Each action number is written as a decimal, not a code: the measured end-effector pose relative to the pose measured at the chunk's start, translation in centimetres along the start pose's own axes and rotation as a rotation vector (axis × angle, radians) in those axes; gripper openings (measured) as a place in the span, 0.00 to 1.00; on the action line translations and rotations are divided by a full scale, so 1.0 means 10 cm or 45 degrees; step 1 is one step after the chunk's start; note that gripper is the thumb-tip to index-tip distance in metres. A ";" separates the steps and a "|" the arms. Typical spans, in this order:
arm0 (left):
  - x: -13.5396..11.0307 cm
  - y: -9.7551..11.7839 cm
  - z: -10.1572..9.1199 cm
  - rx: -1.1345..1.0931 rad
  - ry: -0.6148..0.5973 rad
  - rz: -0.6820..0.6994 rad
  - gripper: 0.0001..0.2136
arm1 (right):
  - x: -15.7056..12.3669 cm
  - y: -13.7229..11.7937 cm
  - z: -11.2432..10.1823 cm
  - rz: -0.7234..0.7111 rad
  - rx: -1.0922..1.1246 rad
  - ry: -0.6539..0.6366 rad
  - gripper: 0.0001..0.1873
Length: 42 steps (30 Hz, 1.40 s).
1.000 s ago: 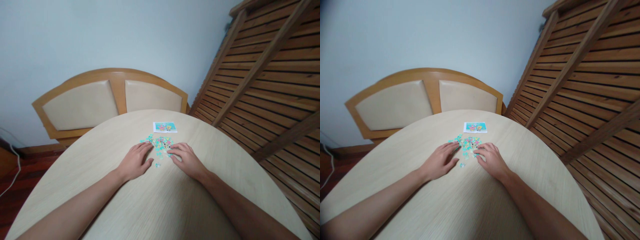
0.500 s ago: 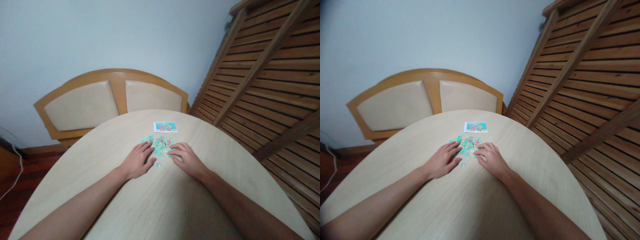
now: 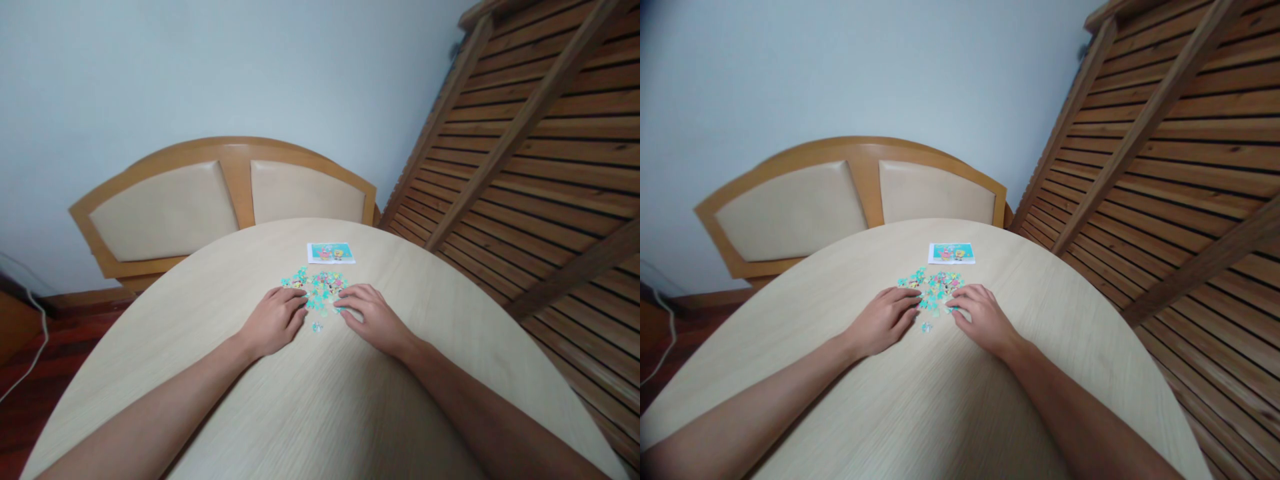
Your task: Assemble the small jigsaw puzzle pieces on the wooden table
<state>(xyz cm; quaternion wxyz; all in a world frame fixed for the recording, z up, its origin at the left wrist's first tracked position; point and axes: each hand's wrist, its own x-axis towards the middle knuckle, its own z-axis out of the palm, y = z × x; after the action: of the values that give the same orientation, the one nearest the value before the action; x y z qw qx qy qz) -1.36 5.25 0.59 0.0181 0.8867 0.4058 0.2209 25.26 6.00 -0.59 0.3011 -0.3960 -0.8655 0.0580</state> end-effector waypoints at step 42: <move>0.11 -0.22 0.16 -0.312 0.150 -0.117 0.09 | -0.01 -0.50 -0.07 -0.090 0.007 -0.549 0.35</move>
<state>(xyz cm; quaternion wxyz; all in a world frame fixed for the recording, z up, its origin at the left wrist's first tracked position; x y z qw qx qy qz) -1.64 7.74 -0.96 0.1126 0.8437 0.4164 0.3194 22.48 2.45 1.64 0.1121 -0.3429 -0.9231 0.1331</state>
